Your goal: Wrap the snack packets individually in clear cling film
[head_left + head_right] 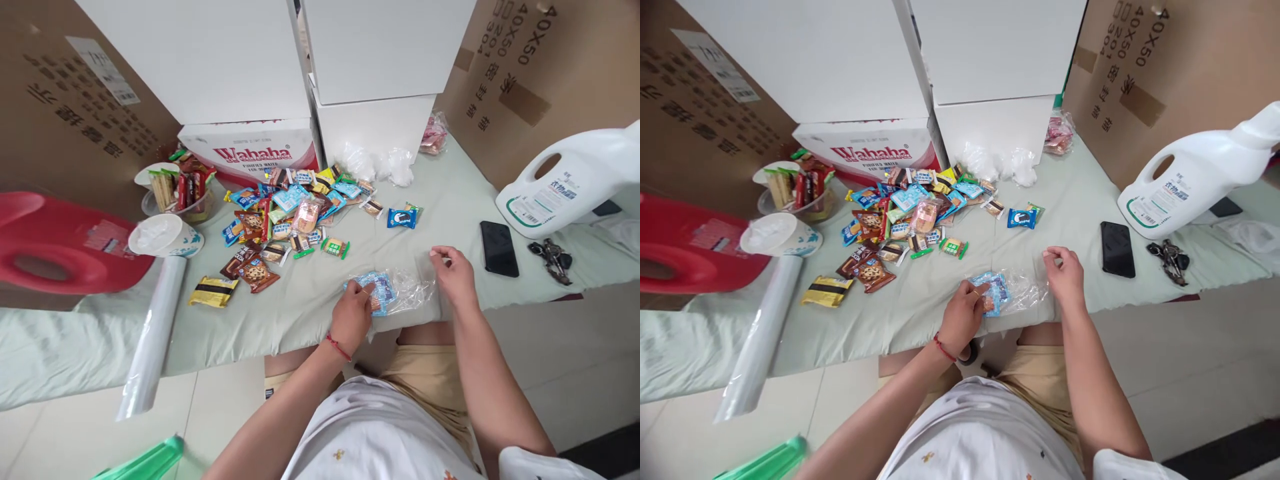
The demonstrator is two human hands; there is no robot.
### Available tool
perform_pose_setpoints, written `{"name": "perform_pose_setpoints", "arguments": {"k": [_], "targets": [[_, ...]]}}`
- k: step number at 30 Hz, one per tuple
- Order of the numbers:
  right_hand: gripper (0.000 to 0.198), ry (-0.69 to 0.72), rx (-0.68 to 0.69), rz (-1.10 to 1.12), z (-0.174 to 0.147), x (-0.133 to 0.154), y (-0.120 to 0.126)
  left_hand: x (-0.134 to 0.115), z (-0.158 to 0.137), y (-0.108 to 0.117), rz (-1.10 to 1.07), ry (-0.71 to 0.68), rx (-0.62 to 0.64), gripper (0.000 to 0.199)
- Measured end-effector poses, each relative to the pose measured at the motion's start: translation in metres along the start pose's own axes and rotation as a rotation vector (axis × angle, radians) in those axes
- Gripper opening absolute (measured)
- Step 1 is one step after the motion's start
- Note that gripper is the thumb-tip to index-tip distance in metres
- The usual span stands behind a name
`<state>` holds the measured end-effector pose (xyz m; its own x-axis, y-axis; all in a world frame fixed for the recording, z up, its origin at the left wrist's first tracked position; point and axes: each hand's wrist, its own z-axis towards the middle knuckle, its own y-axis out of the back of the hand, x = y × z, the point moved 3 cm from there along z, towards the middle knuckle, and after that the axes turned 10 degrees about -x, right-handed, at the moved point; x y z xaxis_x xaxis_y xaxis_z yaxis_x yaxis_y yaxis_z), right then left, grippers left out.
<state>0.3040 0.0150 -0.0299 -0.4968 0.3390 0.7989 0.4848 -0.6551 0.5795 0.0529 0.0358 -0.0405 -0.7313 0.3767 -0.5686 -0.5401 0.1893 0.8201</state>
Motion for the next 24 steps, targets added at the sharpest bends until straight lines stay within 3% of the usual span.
{"name": "perform_pose_setpoints", "arguments": {"k": [3, 6, 9, 11, 14, 16, 18, 21, 24], "targets": [[0.048, 0.171, 0.185, -0.267, -0.005, 0.002, -0.004, -0.006, 0.002, 0.009, 0.103, 0.035, 0.031, 0.042], [0.027, 0.275, 0.374, -0.321, -0.021, 0.005, -0.014, -0.011, 0.007, 0.020, 0.235, -0.007, 0.032, 0.037], [0.026, 0.263, 0.385, -0.144, -0.030, 0.008, -0.013, -0.009, 0.012, 0.026, 0.234, -0.016, -0.019, 0.038], [0.032, 0.167, 0.379, -0.064, -0.031, 0.007, -0.009, -0.001, 0.015, 0.027, 0.180, 0.053, -0.053, 0.053], [0.040, 0.026, 0.453, -0.076, -0.033, 0.010, -0.012, 0.011, 0.020, 0.025, 0.143, 0.140, -0.050, 0.076], [0.032, 0.013, 0.465, -0.056, -0.038, 0.021, -0.021, 0.014, 0.024, 0.023, 0.153, 0.146, -0.012, 0.074], [0.026, 0.055, 0.401, -0.031, -0.047, 0.039, -0.036, 0.013, 0.029, 0.023, 0.170, 0.128, 0.031, 0.062], [0.016, 0.226, 0.334, -0.142, -0.069, 0.068, -0.062, 0.010, 0.034, 0.023, 0.172, 0.117, 0.041, 0.041], [0.026, 0.440, 0.352, -0.262, -0.093, 0.083, -0.078, 0.015, 0.039, 0.026, 0.118, 0.099, 0.045, 0.034]]}}
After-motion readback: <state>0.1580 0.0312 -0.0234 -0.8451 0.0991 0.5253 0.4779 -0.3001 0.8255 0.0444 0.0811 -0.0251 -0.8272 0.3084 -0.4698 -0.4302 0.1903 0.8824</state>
